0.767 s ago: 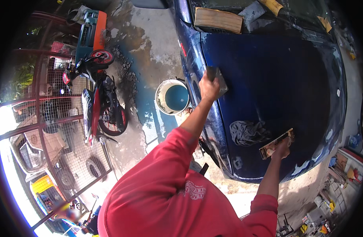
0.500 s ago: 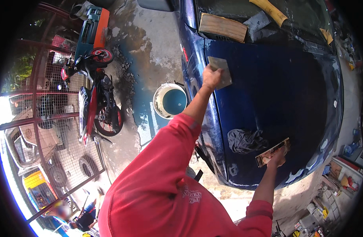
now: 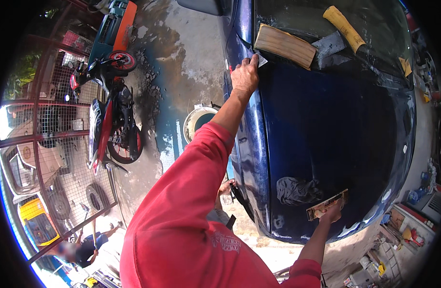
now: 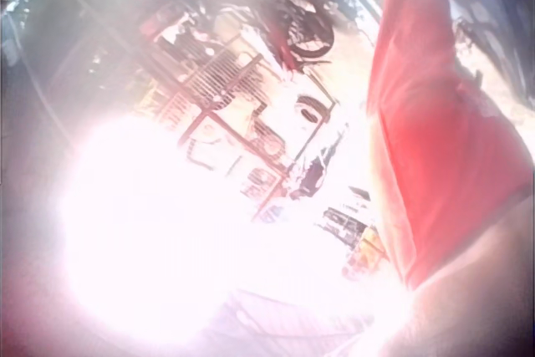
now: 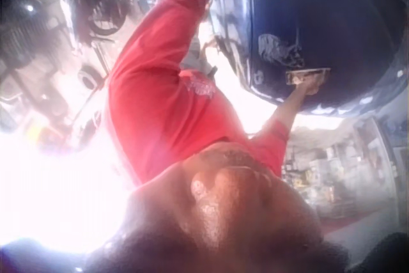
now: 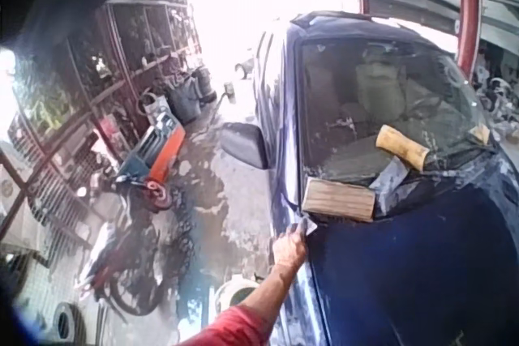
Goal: The person sands the surface of a blue car hood using a sanding block and a sanding sponge, alternating between tools and wiping the surface with a cloth. The person repeatedly smooths the hood and removes dust throughout the clip.
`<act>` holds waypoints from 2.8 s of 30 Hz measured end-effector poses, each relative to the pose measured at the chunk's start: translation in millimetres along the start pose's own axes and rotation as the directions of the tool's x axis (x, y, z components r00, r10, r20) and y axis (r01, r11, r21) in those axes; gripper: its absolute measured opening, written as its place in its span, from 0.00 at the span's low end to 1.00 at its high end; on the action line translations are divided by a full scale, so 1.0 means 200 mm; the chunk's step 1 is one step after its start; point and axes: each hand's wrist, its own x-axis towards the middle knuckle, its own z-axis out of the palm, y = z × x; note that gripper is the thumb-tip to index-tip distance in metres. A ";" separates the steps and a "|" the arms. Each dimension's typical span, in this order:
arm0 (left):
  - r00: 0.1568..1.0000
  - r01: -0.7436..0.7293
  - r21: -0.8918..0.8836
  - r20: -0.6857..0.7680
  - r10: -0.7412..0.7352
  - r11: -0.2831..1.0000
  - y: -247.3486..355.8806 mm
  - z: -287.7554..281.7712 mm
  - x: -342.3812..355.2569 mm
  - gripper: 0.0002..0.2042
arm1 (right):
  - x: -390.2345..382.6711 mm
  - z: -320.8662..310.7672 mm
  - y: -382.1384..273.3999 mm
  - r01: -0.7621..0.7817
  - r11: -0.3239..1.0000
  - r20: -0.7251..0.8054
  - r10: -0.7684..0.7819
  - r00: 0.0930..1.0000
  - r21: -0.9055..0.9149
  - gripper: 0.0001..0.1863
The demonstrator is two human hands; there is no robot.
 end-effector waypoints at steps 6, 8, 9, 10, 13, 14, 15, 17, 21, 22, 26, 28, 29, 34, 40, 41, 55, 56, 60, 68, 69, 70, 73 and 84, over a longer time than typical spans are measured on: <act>0.998 -0.012 -0.026 -0.061 0.010 1.000 -0.07 0.00 -0.02 0.24 | 0.00 0.02 0.00 -0.043 0.998 -0.042 0.042 0.998 -0.041 0.43; 0.988 -0.098 -0.009 -0.123 0.096 0.995 -0.09 0.01 -0.05 0.26 | -0.01 0.03 0.00 -0.004 0.999 -0.056 0.007 0.998 0.047 0.42; 0.980 -0.122 -0.038 -0.161 0.114 0.992 -0.10 0.01 -0.05 0.26 | -0.01 0.03 0.00 0.021 0.999 -0.050 -0.020 0.999 0.034 0.42; 0.992 -0.093 -0.020 -0.089 0.091 0.995 -0.11 0.01 -0.06 0.26 | -0.01 0.03 0.00 0.040 0.999 -0.045 -0.040 0.998 0.005 0.41; 0.993 -0.070 -0.033 -0.101 0.066 0.997 -0.12 0.02 -0.03 0.25 | 0.00 0.02 0.00 -0.018 0.998 -0.063 0.014 0.998 -0.062 0.40; 0.995 -0.078 -0.026 -0.066 0.077 0.997 -0.12 0.01 -0.02 0.26 | 0.01 0.02 0.01 -0.015 0.998 -0.056 0.012 0.998 -0.061 0.39; 0.998 -0.064 -0.007 -0.005 0.063 0.998 -0.12 0.00 0.00 0.27 | 0.03 0.02 0.02 -0.018 0.998 -0.059 0.014 0.998 -0.064 0.39; 0.998 -0.050 0.022 -0.035 0.051 0.998 -0.11 -0.03 0.02 0.27 | 0.05 0.03 0.04 -0.007 1.000 -0.057 0.007 0.998 -0.004 0.38; 0.988 -0.062 -0.076 -0.146 0.051 0.995 -0.12 -0.07 -0.01 0.28 | 0.07 0.02 0.06 0.004 0.999 -0.034 -0.005 0.999 -0.033 0.39; 0.991 -0.052 -0.068 -0.124 0.043 0.996 -0.12 -0.06 -0.03 0.28 | 0.07 0.02 0.05 -0.003 0.999 -0.030 0.001 1.000 -0.047 0.40; 0.960 -0.200 -0.016 -0.201 0.193 0.980 -0.18 0.01 -0.06 0.27 | 0.05 0.02 0.04 0.007 0.995 -0.057 -0.012 0.998 -0.099 0.42; 0.956 -0.176 -0.021 -0.242 0.166 0.984 -0.23 0.07 -0.01 0.25 | 0.04 0.01 0.04 0.027 0.996 -0.052 -0.031 0.998 -0.084 0.42; 0.966 -0.139 -0.039 -0.226 0.127 0.989 -0.25 0.10 0.04 0.26 | 0.04 0.01 0.05 0.046 0.997 -0.067 -0.050 0.996 -0.064 0.41; 0.999 -0.002 -0.158 -0.043 -0.005 0.987 -0.35 0.13 0.12 0.25 | 0.11 0.03 0.07 -0.004 0.999 -0.094 0.000 0.996 -0.045 0.39; 0.856 0.480 -0.508 0.451 -0.254 0.715 -0.36 -0.21 -0.72 0.15 | 0.15 0.01 0.07 0.016 1.000 -0.091 -0.018 0.996 -0.018 0.37; 0.761 0.632 -0.592 0.598 -0.253 0.501 -0.35 -0.27 -0.88 0.12 | 0.15 0.00 0.08 0.015 0.999 -0.074 -0.017 0.997 -0.029 0.37; 0.668 0.524 -0.626 0.723 0.177 0.578 0.25 -0.13 -0.77 0.17 | 0.15 -0.04 0.07 0.031 0.995 -0.023 -0.033 0.999 -0.096 0.43; 0.690 0.511 -0.598 0.714 0.120 0.618 0.27 -0.10 -0.76 0.18 | 0.16 -0.04 0.07 0.046 0.995 -0.011 -0.047 0.999 -0.089 0.44; 0.724 0.539 -0.589 0.689 0.026 0.602 0.29 0.01 -0.72 0.20 | 0.19 -0.04 0.09 -0.024 0.996 0.046 0.028 0.999 -0.090 0.45; 0.661 0.596 -0.560 0.749 0.045 0.576 0.28 0.02 -0.65 0.20 | 0.17 -0.15 0.11 -0.038 0.999 0.176 0.041 0.983 -0.021 0.41; 0.604 0.617 -0.552 0.789 0.112 0.560 0.28 0.00 -0.64 0.20 | 0.16 -0.19 0.15 -0.012 0.998 0.099 0.006 0.995 0.061 0.42; 0.590 0.564 -0.513 0.798 0.119 0.647 0.29 -0.03 -0.62 0.22 | 0.16 -0.26 0.22 -0.001 0.994 0.072 -0.007 0.997 0.108 0.43; 0.630 0.514 -0.577 0.756 0.177 0.635 0.35 -0.06 -0.48 0.23 | 0.14 -0.52 0.59 0.024 0.970 -0.027 -0.018 0.999 0.241 0.43; 0.871 -0.446 -0.183 0.138 0.472 0.876 0.78 0.16 0.34 0.41 | -1.22 -0.69 2.30 -0.465 0.602 -0.084 0.664 0.743 0.649 0.37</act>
